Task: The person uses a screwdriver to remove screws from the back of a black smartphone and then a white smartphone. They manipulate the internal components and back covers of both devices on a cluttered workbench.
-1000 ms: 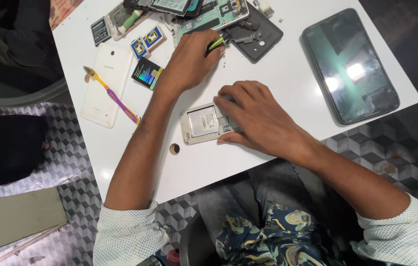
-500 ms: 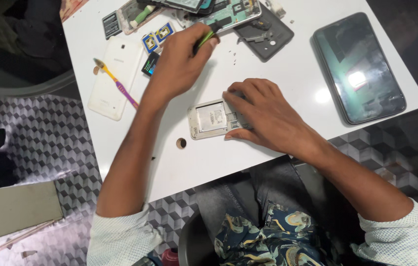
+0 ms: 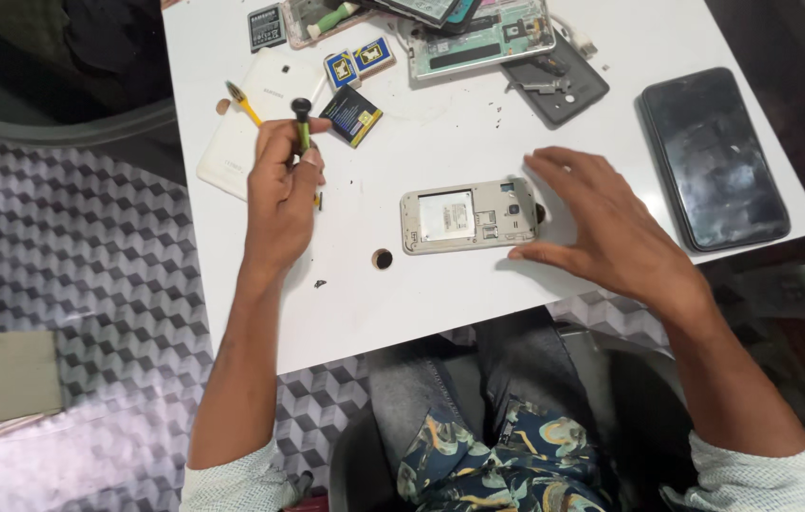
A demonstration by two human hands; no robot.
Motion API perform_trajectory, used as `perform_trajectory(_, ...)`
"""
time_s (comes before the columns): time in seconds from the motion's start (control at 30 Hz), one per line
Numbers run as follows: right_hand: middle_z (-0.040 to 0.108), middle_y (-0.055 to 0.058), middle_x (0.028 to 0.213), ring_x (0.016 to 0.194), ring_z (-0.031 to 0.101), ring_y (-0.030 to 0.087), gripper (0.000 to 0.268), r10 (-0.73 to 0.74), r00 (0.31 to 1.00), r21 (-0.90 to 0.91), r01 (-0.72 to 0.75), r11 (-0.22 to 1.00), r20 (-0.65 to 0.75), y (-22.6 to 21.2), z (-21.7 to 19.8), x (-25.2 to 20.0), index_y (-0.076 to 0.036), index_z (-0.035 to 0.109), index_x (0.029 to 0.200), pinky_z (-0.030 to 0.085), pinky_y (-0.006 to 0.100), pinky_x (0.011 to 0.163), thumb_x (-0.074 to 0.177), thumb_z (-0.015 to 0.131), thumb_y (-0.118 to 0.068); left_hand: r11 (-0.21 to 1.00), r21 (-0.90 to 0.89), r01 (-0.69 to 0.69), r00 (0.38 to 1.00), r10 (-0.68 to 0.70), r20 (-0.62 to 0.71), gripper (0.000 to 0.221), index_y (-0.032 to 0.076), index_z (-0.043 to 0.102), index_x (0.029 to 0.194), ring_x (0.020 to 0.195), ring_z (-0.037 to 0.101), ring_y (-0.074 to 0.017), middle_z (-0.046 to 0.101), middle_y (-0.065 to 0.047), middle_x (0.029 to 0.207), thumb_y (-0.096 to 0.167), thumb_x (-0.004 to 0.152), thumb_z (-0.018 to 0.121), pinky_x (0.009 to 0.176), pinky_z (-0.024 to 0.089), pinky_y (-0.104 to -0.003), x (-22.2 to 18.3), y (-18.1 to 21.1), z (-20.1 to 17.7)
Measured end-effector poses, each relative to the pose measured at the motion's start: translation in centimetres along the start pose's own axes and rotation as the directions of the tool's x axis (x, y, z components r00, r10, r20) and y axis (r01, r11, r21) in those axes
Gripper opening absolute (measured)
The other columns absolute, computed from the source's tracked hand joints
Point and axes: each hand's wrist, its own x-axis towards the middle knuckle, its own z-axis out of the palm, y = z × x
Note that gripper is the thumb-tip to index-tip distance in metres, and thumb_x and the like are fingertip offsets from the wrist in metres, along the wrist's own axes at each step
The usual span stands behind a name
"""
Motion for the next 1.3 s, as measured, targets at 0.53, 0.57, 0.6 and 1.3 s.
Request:
perform_trajectory(0.53,0.058,0.012,0.138,0.137,0.047,0.035,0.096,-0.211,0.976,0.109,0.216,0.97,-0.052,0.8,1.7,0.6,-0.012,0.038,0.15,0.042,0.051,0.12,0.07,0.091,-0.018,0.988,0.088,-0.126,0.963,0.143,-0.229,0.022,-0.008,0.057,0.137,0.088,0.054,-0.007,0.046,-0.006,0.122,-0.001,0.119,0.048,0.075,0.051,-0.021,-1.3,-1.3,0.2)
perform_trajectory(0.57,0.057,0.012,0.138,0.136,0.048,0.035,0.096,-0.232,0.97,0.1,0.238,0.966,-0.066,1.0,1.7,0.4,-0.012,0.037,0.15,0.044,0.05,0.119,0.071,0.091,-0.016,0.989,0.084,-0.121,0.964,0.137,-0.229,0.02,-0.009,0.056,0.136,0.089,0.054,-0.007,0.046,-0.006,0.122,-0.001,0.119,0.048,0.076,0.051,-0.021,-1.2,-1.3,0.3)
perform_trajectory(0.6,0.057,0.012,0.138,0.136,0.05,0.034,0.095,-0.253,0.964,0.09,0.259,0.962,-0.08,1.1,1.7,0.3,-0.012,0.037,0.151,0.045,0.049,0.119,0.073,0.09,-0.015,0.99,0.08,-0.116,0.965,0.132,-0.229,0.019,-0.009,0.056,0.135,0.09,0.055,-0.007,0.046,-0.006,0.123,-0.001,0.12,0.048,0.076,0.051,-0.021,-1.2,-1.3,0.5)
perform_trajectory(1.3,0.055,0.016,0.141,0.131,0.058,0.034,0.087,-0.296,0.948,-0.033,0.294,0.955,-0.117,1.3,2.4,-0.2,-0.011,0.04,0.15,0.055,0.043,0.11,0.078,0.087,-0.016,0.975,0.129,0.179,0.886,-0.217,0.41,0.026,0.006,0.072,0.114,0.065,0.045,-0.0061,0.052,0.001,0.071,0.018,0.092,0.077,0.056,0.04,-0.025,-1.5,-0.7,1.8)
